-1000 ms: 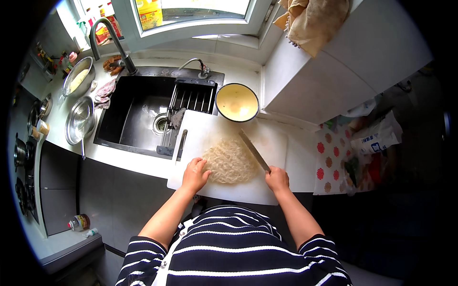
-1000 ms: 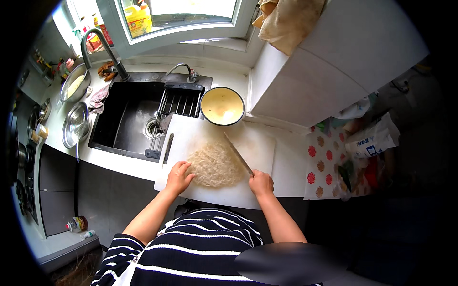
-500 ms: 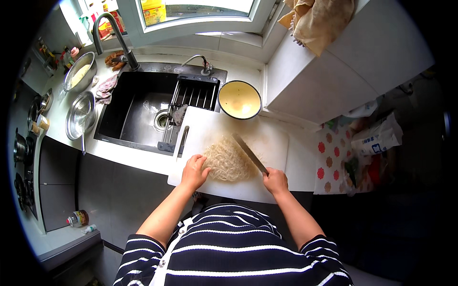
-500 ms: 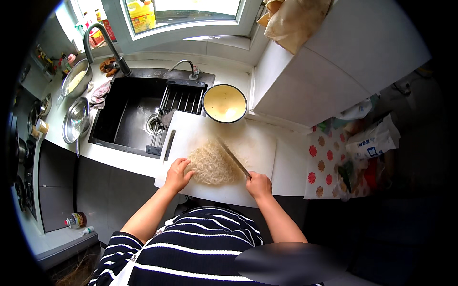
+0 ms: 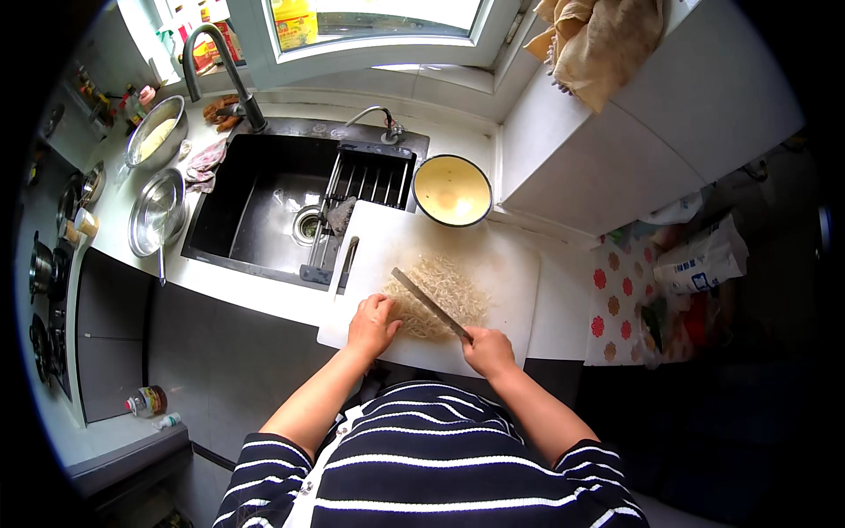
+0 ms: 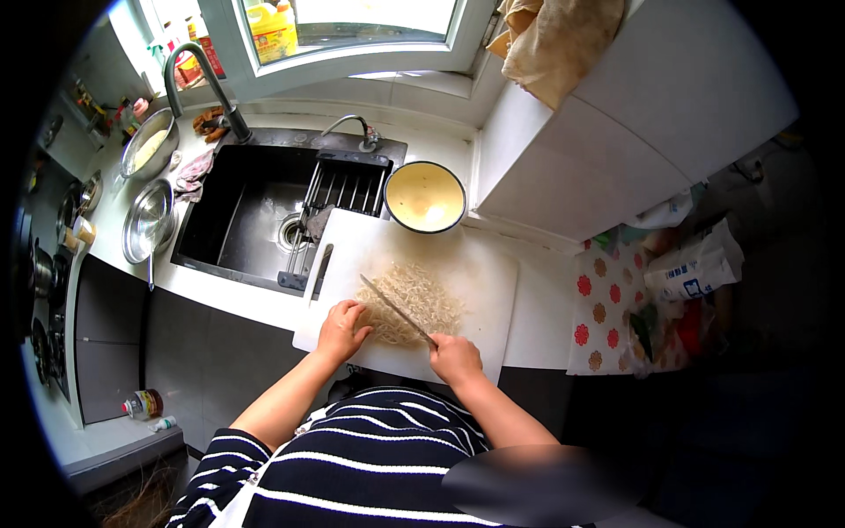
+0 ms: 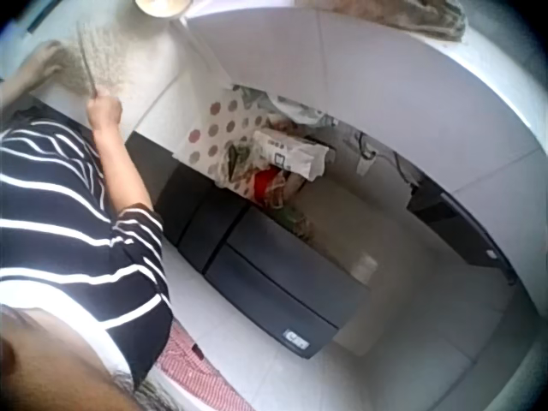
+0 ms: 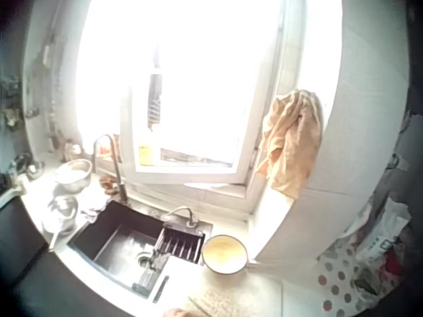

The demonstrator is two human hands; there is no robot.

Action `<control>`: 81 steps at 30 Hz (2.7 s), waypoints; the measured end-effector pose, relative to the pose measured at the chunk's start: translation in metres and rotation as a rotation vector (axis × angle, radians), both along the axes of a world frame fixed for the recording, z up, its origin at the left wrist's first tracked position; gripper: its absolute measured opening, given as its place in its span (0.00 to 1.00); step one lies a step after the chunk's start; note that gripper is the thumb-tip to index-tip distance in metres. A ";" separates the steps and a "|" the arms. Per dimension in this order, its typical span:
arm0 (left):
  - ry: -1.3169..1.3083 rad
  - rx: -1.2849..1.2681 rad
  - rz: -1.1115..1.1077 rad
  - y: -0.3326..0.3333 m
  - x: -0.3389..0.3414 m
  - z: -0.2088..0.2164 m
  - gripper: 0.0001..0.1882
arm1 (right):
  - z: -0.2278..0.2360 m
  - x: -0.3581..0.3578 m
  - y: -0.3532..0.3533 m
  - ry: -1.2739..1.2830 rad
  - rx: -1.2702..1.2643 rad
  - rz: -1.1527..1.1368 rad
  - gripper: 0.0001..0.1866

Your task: The person cuts a pile of noodles on a white cutting board using a cleaver, occasionally moving the noodles by hand.

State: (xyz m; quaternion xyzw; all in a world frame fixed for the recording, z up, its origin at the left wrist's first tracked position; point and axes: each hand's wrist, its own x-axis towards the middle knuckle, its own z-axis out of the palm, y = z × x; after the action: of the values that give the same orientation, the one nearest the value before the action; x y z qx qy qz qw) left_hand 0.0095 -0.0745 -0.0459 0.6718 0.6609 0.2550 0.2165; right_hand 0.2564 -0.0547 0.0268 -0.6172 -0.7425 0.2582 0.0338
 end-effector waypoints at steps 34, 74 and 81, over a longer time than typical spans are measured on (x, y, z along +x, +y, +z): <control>-0.033 0.106 0.087 0.003 -0.011 -0.008 0.14 | -0.013 -0.032 0.010 -0.118 -0.108 0.006 0.11; -0.175 0.035 -0.188 0.014 -0.030 -0.012 0.04 | -0.005 -0.070 0.006 -0.120 -0.121 -0.122 0.15; -0.132 0.075 -0.208 0.012 -0.033 -0.007 0.04 | -0.008 -0.071 -0.001 -0.105 -0.097 -0.074 0.14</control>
State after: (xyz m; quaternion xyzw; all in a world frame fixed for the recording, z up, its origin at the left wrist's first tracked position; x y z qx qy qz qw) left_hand -0.0234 -0.0624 -0.0534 0.7260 0.5622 0.2993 0.2594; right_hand 0.1850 -0.0553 0.0184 -0.6577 -0.7066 0.2598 -0.0258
